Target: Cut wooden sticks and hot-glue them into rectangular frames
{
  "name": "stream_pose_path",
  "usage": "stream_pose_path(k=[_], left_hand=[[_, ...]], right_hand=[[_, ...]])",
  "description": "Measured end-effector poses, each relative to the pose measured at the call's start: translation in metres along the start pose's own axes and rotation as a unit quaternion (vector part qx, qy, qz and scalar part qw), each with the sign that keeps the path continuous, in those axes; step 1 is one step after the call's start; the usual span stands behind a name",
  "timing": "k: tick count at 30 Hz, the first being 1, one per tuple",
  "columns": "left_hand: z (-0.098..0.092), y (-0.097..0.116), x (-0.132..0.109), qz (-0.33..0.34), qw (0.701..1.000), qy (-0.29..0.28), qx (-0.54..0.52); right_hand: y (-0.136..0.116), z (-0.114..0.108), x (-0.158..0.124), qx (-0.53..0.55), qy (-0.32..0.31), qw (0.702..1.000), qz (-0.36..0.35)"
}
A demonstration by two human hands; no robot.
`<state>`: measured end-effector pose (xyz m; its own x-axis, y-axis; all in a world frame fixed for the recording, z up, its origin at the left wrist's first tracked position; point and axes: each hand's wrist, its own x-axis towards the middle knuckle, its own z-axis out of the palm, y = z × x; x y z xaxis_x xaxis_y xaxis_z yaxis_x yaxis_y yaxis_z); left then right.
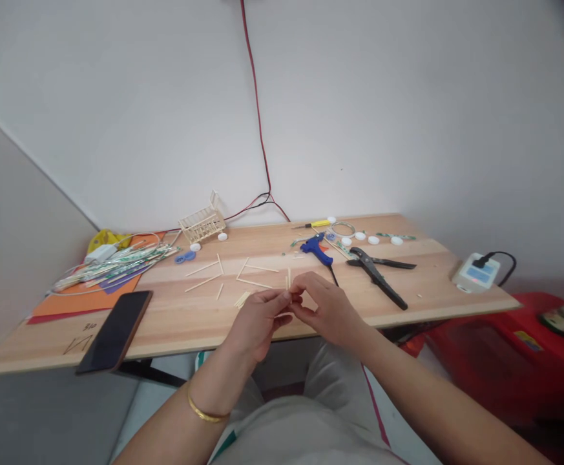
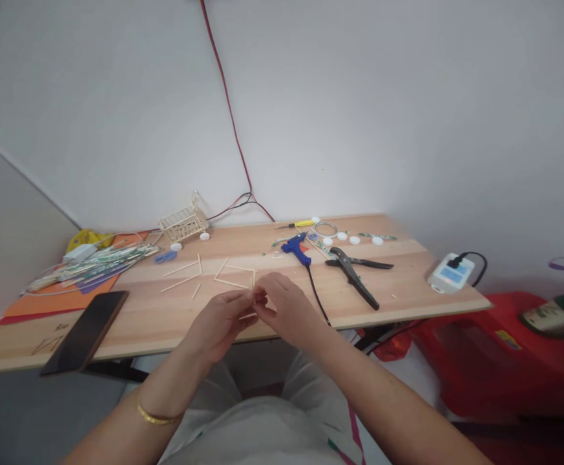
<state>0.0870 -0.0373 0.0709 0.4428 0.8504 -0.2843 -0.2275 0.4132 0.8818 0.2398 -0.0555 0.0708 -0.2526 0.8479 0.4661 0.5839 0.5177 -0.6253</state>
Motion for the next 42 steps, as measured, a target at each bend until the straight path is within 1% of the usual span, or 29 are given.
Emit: stream_pose_path(k=[3,5,7,8,9,11,13,15,16,19,21,23,27,30,32,34,36,39,40,42], left_hand=[[-0.001,-0.006,0.0,0.047,0.998,0.022,0.032],[-0.001,-0.008,0.0,0.094,0.992,0.03,0.084],[-0.001,-0.009,-0.001,0.147,0.975,0.035,0.165],[0.0,-0.009,-0.001,0.173,0.962,0.038,0.209],[0.0,-0.009,-0.001,0.199,0.946,0.041,0.252],[-0.001,-0.009,0.001,0.245,0.913,0.041,0.325],[-0.004,-0.013,0.006,0.278,0.883,0.036,0.376],[-0.011,-0.019,0.013,0.291,0.864,0.026,0.41],[-0.016,-0.023,0.017,0.287,0.86,0.026,0.42],[-0.027,-0.038,0.026,0.251,0.87,0.071,0.419],[-0.031,-0.047,0.029,0.229,0.881,0.097,0.403],[-0.03,-0.052,0.029,0.226,0.886,0.098,0.393],[-0.025,-0.053,0.027,0.246,0.876,0.089,0.405],[-0.025,-0.053,0.027,0.247,0.873,0.093,0.41],[-0.027,-0.052,0.026,0.245,0.878,0.099,0.399],[-0.029,-0.05,0.023,0.239,0.889,0.099,0.379],[-0.028,-0.045,0.019,0.221,0.91,0.078,0.343],[-0.022,-0.036,0.011,0.157,0.953,0.02,0.259],[-0.02,-0.034,0.009,0.13,0.964,0.008,0.233],[-0.015,-0.03,0.006,0.094,0.976,-0.002,0.196]], right_hand=[[0.003,-0.002,-0.001,0.089,-0.012,0.995,0.034],[0.006,-0.004,0.0,0.164,-0.013,0.983,0.082],[0.009,-0.005,0.002,0.214,-0.017,0.969,0.124],[0.01,-0.005,0.003,0.222,-0.024,0.966,0.131],[0.011,-0.006,0.004,0.217,-0.033,0.967,0.13],[0.012,-0.005,0.005,0.172,-0.038,0.978,0.109],[0.014,-0.003,0.003,0.107,-0.021,0.99,0.091],[0.02,0.002,-0.001,0.056,-0.009,0.995,0.079],[0.024,0.005,-0.004,0.039,-0.008,0.996,0.076],[0.041,0.019,-0.014,0.002,-0.015,0.997,0.078],[0.051,0.027,-0.021,-0.013,-0.023,0.996,0.081],[0.058,0.033,-0.025,-0.017,-0.026,0.997,0.075],[0.062,0.036,-0.028,-0.004,-0.03,0.998,0.055],[0.06,0.034,-0.027,-0.004,-0.027,0.997,0.068],[0.057,0.032,-0.026,-0.004,-0.028,0.996,0.085],[0.052,0.031,-0.025,0.015,-0.029,0.995,0.098],[0.045,0.028,-0.024,0.05,-0.028,0.992,0.11],[0.034,0.023,-0.023,0.102,-0.019,0.986,0.132],[0.03,0.022,-0.023,0.116,-0.019,0.983,0.139],[0.025,0.018,-0.022,0.141,-0.025,0.978,0.149]])
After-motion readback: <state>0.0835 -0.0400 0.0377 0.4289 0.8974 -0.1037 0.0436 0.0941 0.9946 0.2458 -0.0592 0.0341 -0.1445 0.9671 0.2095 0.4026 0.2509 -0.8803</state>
